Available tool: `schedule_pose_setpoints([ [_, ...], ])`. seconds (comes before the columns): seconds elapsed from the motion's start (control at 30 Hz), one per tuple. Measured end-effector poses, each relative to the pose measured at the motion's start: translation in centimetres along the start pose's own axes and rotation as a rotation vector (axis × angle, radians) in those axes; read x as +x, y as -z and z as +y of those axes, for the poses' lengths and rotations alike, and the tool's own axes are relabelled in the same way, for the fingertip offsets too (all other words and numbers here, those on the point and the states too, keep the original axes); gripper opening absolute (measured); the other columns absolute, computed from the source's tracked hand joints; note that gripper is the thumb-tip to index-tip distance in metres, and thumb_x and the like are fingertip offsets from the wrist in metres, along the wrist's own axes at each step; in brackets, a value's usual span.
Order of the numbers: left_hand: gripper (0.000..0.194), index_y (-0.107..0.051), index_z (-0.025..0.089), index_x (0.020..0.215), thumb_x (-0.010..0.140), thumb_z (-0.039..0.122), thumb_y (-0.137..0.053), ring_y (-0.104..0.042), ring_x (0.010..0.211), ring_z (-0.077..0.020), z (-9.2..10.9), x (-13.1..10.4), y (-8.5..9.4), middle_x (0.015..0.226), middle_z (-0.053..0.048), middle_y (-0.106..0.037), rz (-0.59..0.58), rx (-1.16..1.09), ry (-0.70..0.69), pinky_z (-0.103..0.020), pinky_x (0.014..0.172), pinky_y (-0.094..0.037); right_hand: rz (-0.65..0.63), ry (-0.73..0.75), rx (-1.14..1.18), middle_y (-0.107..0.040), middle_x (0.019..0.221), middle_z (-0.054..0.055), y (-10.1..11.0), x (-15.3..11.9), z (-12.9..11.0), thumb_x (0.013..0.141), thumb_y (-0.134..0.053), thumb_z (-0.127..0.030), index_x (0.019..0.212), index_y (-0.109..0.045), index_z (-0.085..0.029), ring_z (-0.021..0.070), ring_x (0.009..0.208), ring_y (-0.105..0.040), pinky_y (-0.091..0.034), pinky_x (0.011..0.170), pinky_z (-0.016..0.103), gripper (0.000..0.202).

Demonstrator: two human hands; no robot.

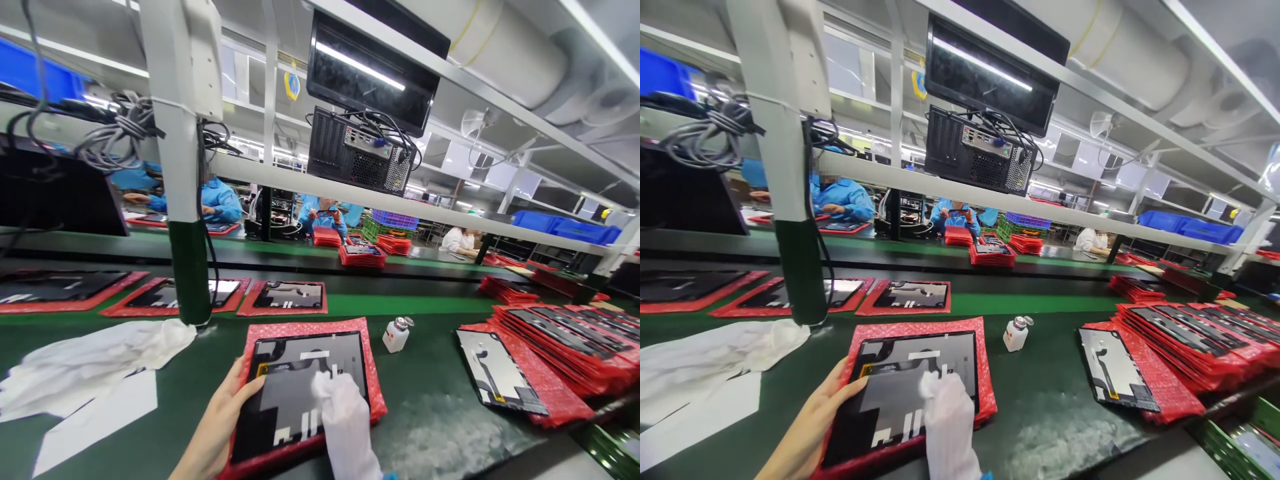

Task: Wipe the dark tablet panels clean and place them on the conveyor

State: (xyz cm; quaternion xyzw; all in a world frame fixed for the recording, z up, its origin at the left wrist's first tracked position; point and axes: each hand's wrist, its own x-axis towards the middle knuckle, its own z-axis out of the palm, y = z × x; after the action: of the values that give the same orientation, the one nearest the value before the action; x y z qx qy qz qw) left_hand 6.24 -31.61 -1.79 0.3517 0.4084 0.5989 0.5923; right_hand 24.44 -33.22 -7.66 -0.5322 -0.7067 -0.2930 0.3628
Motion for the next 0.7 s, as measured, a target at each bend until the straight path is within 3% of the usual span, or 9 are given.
schedule_pose_setpoints([
  [0.07,0.074,-0.058,0.025,0.133,0.064,0.036,-0.082,-0.053,0.130,-0.0330,0.1,0.0,0.0,0.131,-0.008,-0.067,0.018,0.009,-0.001,-0.043,0.108,-0.042,0.118,-0.025,-0.110,-0.052,0.060,0.001,0.9,-0.5,-0.5,0.091,-0.047,-0.006,0.074,-0.056,-0.018,0.0146,0.048,-0.047,-0.032,0.042,0.028,0.023],
  [0.13,0.076,-0.057,0.026,0.133,0.063,0.037,-0.082,-0.052,0.130,-0.0324,0.2,0.0,-0.1,0.131,-0.007,-0.067,0.007,0.014,0.001,-0.042,0.109,-0.041,0.173,0.029,-0.238,-0.055,0.062,0.003,1.2,0.2,-1.5,0.090,-0.044,-0.004,0.073,-0.055,-0.018,0.0164,0.050,-0.048,-0.034,0.044,0.030,0.025],
  [0.2,0.079,-0.057,0.027,0.133,0.059,0.039,-0.084,-0.051,0.132,-0.0316,0.4,-0.1,-0.2,0.132,-0.006,-0.067,0.005,0.011,0.007,-0.041,0.111,-0.040,0.121,0.099,-0.326,-0.059,0.069,0.006,1.2,2.0,-1.7,0.089,-0.039,0.000,0.081,-0.059,-0.015,0.0185,0.058,-0.053,-0.040,0.050,0.031,0.027],
  [0.27,0.081,-0.058,0.028,0.132,0.057,0.040,-0.085,-0.050,0.132,-0.0315,0.3,0.0,-0.1,0.132,-0.005,-0.067,0.016,0.010,0.009,-0.040,0.111,-0.040,0.001,0.073,-0.335,-0.061,0.074,0.007,1.1,3.8,-0.3,0.092,-0.036,-0.002,0.086,-0.061,-0.014,0.0187,0.063,-0.054,-0.043,0.056,0.030,0.029],
  [0.37,0.078,-0.059,0.028,0.130,0.058,0.039,-0.084,-0.055,0.128,-0.0325,-0.4,0.4,0.4,0.130,-0.005,-0.068,0.060,0.025,0.008,-0.042,0.107,-0.044,-0.118,-0.062,-0.238,-0.059,0.074,0.007,0.9,4.7,3.4,0.097,-0.038,-0.011,0.081,-0.061,-0.017,0.0176,0.065,-0.054,-0.044,0.059,0.028,0.028],
  [0.47,0.077,-0.060,0.029,0.130,0.058,0.040,-0.084,-0.059,0.123,-0.0329,-1.3,1.0,1.0,0.129,-0.004,-0.069,0.106,0.036,0.027,-0.042,0.102,-0.049,-0.130,-0.166,-0.028,-0.062,0.078,0.007,0.5,3.5,6.3,0.096,-0.040,-0.009,0.084,-0.063,-0.017,0.0181,0.069,-0.057,-0.047,0.061,0.027,0.027],
  [0.57,0.076,-0.060,0.029,0.130,0.059,0.041,-0.084,-0.059,0.123,-0.0323,-1.7,1.4,1.2,0.128,-0.004,-0.069,0.103,0.028,0.027,-0.041,0.102,-0.050,-0.165,-0.143,0.191,-0.064,0.079,0.004,0.0,2.6,7.0,0.096,-0.042,-0.010,0.083,-0.064,-0.020,0.0165,0.070,-0.060,-0.050,0.066,0.026,0.027],
  [0.7,0.076,-0.061,0.030,0.128,0.057,0.043,-0.084,-0.056,0.126,-0.0327,-1.4,1.4,0.8,0.129,-0.004,-0.069,0.148,0.052,0.025,-0.042,0.104,-0.048,-0.207,-0.085,0.315,-0.067,0.084,0.001,-0.9,4.7,6.0,0.094,-0.046,-0.008,0.087,-0.065,-0.021,0.0136,0.076,-0.063,-0.052,0.075,0.023,0.024],
])
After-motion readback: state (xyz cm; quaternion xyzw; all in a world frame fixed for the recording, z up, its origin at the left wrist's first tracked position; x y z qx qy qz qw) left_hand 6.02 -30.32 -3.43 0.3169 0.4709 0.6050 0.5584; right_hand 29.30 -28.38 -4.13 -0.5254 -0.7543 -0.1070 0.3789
